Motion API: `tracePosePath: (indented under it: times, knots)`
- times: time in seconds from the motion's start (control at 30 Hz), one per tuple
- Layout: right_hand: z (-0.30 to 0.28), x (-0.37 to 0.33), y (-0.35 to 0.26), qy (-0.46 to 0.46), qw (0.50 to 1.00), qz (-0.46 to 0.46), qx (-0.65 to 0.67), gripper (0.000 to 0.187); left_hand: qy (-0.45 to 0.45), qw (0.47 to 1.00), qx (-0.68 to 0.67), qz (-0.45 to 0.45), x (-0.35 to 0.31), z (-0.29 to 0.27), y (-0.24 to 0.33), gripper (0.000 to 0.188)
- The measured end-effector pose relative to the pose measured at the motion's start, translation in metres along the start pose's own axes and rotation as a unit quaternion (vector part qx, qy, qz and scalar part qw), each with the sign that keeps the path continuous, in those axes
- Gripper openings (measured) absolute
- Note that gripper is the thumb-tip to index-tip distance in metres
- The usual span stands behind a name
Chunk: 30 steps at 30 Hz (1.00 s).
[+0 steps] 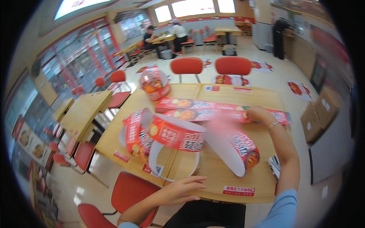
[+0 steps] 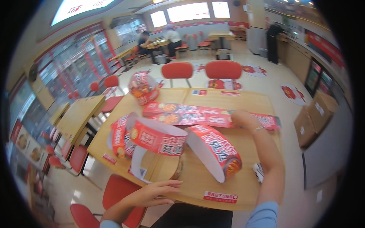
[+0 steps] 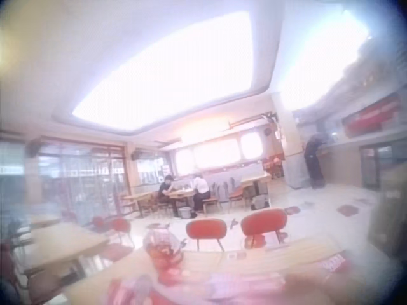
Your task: The person repeatedly forms flat printed paper strips into circular shapes and secures the ends with a handheld stapler. They handle multiple identical strips one at a time, placing each finished circle on the table.
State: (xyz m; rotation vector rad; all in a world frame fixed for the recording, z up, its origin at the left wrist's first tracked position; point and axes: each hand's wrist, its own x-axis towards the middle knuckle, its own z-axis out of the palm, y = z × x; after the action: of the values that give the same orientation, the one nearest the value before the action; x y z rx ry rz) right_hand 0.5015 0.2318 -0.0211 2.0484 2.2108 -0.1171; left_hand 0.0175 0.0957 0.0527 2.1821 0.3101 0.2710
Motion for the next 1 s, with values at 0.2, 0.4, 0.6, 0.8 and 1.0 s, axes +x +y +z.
tracePosePath:
  times: [0.2,0.4,0.6,0.8,1.0]
  knots:
    - [-0.018,-0.024,-0.021,0.063,0.996,-0.057,-0.014,0.033,0.006,0.998,-0.035,-0.043,-0.011,0.002,0.004,0.038]
    - [-0.017,-0.022,-0.018,0.042,0.998,-0.043,0.001,0.027,0.018,1.000,0.005,0.013,-0.016,0.006,-0.012,0.036]
    - [-0.021,-0.033,-0.003,0.030,0.994,-0.022,0.106,0.012,0.006,1.000,-0.018,-0.016,-0.006,0.003,-0.008,0.037]
    - [-0.009,-0.019,0.013,0.086,0.975,-0.059,0.197,0.014,0.009,0.997,-0.032,-0.065,-0.008,0.001,0.000,0.037]
    - [0.000,-0.020,0.010,0.146,0.981,-0.021,0.125,0.016,0.016,0.998,-0.038,-0.039,0.003,0.000,-0.005,0.037]
